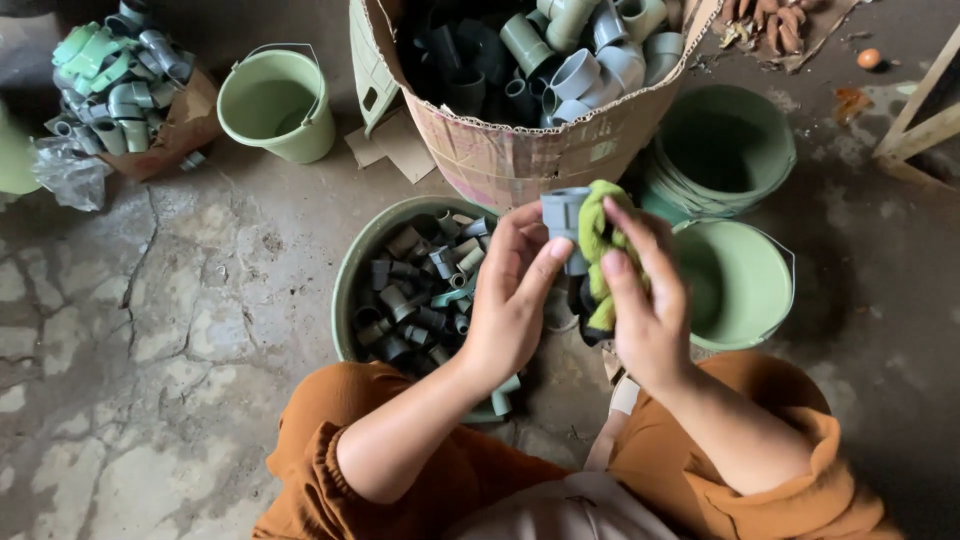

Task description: The person sits on the floor and wipes small plastic pipe fittings with a green cloth. They pick each fitting from a green basin, wipe it, and place it back into the basin. The process is repeated for multiple fittings.

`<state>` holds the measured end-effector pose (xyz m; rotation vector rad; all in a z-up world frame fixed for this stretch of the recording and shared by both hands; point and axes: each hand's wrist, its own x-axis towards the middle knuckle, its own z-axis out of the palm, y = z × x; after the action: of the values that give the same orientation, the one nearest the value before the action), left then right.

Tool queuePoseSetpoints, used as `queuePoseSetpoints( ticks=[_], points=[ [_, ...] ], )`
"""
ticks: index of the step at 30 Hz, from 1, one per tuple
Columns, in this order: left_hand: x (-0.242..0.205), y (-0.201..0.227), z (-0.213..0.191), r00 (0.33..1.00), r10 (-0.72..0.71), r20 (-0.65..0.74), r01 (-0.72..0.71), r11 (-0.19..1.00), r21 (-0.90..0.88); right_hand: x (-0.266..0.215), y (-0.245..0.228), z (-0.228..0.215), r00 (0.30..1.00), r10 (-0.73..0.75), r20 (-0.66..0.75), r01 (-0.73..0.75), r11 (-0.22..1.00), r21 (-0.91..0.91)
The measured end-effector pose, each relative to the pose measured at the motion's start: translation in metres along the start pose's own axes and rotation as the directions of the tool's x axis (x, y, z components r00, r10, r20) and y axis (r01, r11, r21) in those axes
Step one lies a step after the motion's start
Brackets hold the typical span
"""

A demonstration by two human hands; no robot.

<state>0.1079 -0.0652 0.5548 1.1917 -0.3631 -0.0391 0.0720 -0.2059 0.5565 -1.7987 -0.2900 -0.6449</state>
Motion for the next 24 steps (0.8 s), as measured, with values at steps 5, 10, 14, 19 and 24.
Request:
queuePoseSetpoints(
  ticks=[5, 10, 14, 19, 24],
  points=[
    [-0.007, -0.005, 0.0, 0.998, 0.045, 0.031, -0.052, 0.969, 0.243, -0.006, 0.023, -0.004, 0.973, 0.232, -0.005, -0.23, 0.967, 0.113],
    [-0.006, -0.004, 0.001, 0.991, 0.126, -0.052, -0.09, 0.89, 0.447, -0.012, 0.028, -0.002, 0.996, 0.015, 0.085, -0.003, 0.99, -0.138],
    [-0.005, 0.017, 0.011, 0.991, 0.072, -0.114, -0.029, 0.941, 0.336, -0.006, -0.005, 0.008, 0.997, 0.072, -0.025, -0.074, 0.993, -0.088],
    [0.003, -0.002, -0.002, 0.985, -0.069, -0.159, 0.095, 0.983, 0.16, -0.006, -0.004, 0.011, 0.996, 0.082, -0.023, -0.083, 0.995, -0.057],
    [0.005, -0.015, -0.019, 0.974, -0.193, -0.121, 0.204, 0.975, 0.092, -0.005, 0.008, 0.008, 0.9, 0.435, -0.022, -0.425, 0.888, 0.179]
  ],
)
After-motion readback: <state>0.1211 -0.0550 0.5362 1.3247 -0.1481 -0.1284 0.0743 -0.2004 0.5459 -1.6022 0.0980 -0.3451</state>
